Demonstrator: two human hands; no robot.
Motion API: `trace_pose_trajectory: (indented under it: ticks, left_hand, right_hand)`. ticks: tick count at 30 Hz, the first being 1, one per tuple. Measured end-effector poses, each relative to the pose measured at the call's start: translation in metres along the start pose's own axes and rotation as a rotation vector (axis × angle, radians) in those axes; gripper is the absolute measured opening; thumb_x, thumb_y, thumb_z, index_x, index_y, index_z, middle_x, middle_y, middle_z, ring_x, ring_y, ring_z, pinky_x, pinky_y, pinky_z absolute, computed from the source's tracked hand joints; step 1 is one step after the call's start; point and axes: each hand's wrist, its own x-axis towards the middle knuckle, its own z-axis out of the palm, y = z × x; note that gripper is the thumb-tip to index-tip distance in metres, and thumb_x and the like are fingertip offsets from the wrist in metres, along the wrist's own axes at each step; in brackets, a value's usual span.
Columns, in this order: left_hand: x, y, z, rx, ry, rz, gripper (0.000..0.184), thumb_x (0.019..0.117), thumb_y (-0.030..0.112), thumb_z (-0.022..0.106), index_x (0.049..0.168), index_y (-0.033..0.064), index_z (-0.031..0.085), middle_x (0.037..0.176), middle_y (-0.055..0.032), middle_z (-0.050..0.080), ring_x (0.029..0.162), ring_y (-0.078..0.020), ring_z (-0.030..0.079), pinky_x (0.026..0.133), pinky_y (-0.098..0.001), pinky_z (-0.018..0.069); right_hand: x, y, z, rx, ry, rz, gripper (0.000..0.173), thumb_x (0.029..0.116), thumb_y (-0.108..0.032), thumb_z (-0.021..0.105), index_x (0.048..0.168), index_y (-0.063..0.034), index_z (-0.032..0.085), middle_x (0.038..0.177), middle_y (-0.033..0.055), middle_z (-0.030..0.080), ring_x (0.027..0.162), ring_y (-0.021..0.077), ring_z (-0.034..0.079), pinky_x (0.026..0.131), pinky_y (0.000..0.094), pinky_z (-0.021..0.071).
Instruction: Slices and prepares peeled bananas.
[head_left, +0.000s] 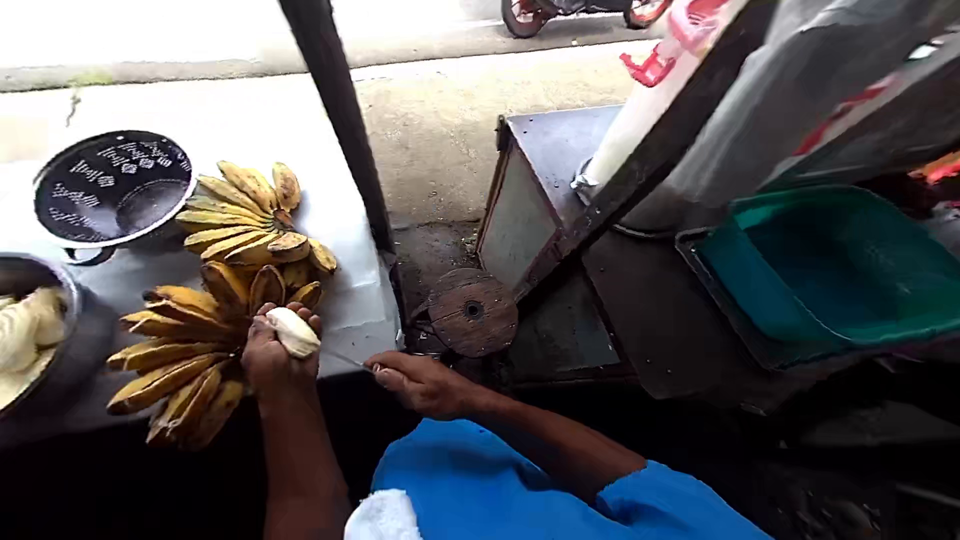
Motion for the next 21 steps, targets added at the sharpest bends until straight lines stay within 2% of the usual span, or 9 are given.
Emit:
trace_pose_trajectory:
  ticks: [2, 3, 4, 5, 8, 15, 18, 21]
  left_hand:
    - [-0.004, 0.006, 0.001, -0.055, 0.09, 0.031, 0.03, 0.1131, 0.029, 0.025, 0.121, 0.0149, 0.051, 0.091, -0.0035, 0.065, 0.077, -0.0176, 0.069, 0.069, -0.0376, 0.0608]
    - [-0.006, 0.01, -0.002, -0.064, 0.1, 0.044, 0.029, 0.1129, 0.03, 0.027, 0.122, 0.0157, 0.051, 0.093, -0.0033, 0.066, 0.079, -0.0175, 0.069, 0.07, -0.037, 0.0605]
    - [-0.005, 0.014, -0.005, -0.067, 0.113, 0.055, 0.029, 0.113, 0.029, 0.028, 0.123, 0.0153, 0.05, 0.093, -0.0035, 0.067, 0.079, -0.0177, 0.07, 0.069, -0.0362, 0.0609]
    - [-0.003, 0.018, -0.008, -0.089, 0.138, 0.074, 0.027, 0.1126, 0.026, 0.03, 0.125, 0.0126, 0.05, 0.092, -0.0061, 0.067, 0.077, -0.02, 0.071, 0.066, -0.0374, 0.0614]
    - [-0.001, 0.027, -0.017, -0.126, 0.176, 0.094, 0.029, 0.1126, 0.025, 0.031, 0.13, 0.01, 0.048, 0.095, -0.0103, 0.067, 0.077, -0.0232, 0.071, 0.065, -0.0395, 0.0614]
    - [-0.009, 0.036, -0.031, -0.127, 0.253, 0.138, 0.028, 0.1127, 0.022, 0.03, 0.129, 0.009, 0.05, 0.095, -0.0113, 0.069, 0.075, -0.0228, 0.071, 0.061, -0.0367, 0.0607]
    - [-0.025, 0.029, -0.025, -0.048, 0.249, 0.124, 0.03, 0.1127, 0.027, 0.029, 0.13, 0.0149, 0.05, 0.1, -0.0078, 0.068, 0.077, -0.0187, 0.07, 0.062, -0.0332, 0.0587]
    - [-0.037, 0.017, -0.013, -0.013, 0.251, 0.122, 0.027, 0.1116, 0.027, 0.032, 0.127, 0.0183, 0.052, 0.1, -0.0062, 0.068, 0.076, -0.0173, 0.069, 0.062, -0.0319, 0.0583]
  right_hand:
    - [-0.002, -0.001, -0.001, 0.023, -0.02, 0.039, 0.042, 0.1108, -0.028, 0.038, 0.139, -0.0035, 0.057, 0.105, 0.0092, 0.069, 0.082, 0.0113, 0.065, 0.077, 0.0328, 0.0567]
    - [-0.001, 0.0, 0.0, 0.038, -0.035, 0.048, 0.043, 0.1108, -0.03, 0.038, 0.139, -0.0049, 0.057, 0.095, 0.0045, 0.066, 0.071, 0.0077, 0.06, 0.067, 0.0289, 0.0547]
    - [0.001, 0.002, 0.001, 0.058, -0.052, 0.049, 0.043, 0.1108, -0.032, 0.038, 0.139, -0.0059, 0.057, 0.087, 0.0012, 0.063, 0.065, 0.0057, 0.056, 0.061, 0.0265, 0.0526]
    - [0.003, 0.003, 0.002, 0.079, -0.076, 0.056, 0.044, 0.1109, -0.034, 0.038, 0.14, -0.0069, 0.057, 0.084, -0.0002, 0.061, 0.062, 0.0058, 0.055, 0.058, 0.026, 0.052]
    - [0.01, 0.007, 0.006, 0.122, -0.14, 0.082, 0.046, 0.1102, -0.038, 0.039, 0.14, -0.0084, 0.055, 0.073, -0.0026, 0.058, 0.055, 0.007, 0.053, 0.051, 0.0256, 0.0496]
    - [0.032, 0.015, 0.018, 0.061, -0.196, 0.098, 0.045, 0.1096, -0.041, 0.039, 0.141, -0.0138, 0.057, 0.074, -0.0021, 0.057, 0.054, 0.0083, 0.053, 0.049, 0.0261, 0.0488]
    - [0.061, 0.019, 0.022, -0.055, -0.202, 0.07, 0.044, 0.1099, -0.043, 0.036, 0.138, -0.0169, 0.058, 0.071, -0.0014, 0.056, 0.055, 0.0103, 0.053, 0.053, 0.0306, 0.0495]
    - [0.087, 0.016, 0.026, -0.186, -0.161, 0.042, 0.041, 0.1099, -0.044, 0.035, 0.134, -0.0228, 0.06, 0.068, 0.0002, 0.056, 0.057, 0.0142, 0.055, 0.057, 0.0378, 0.0508]
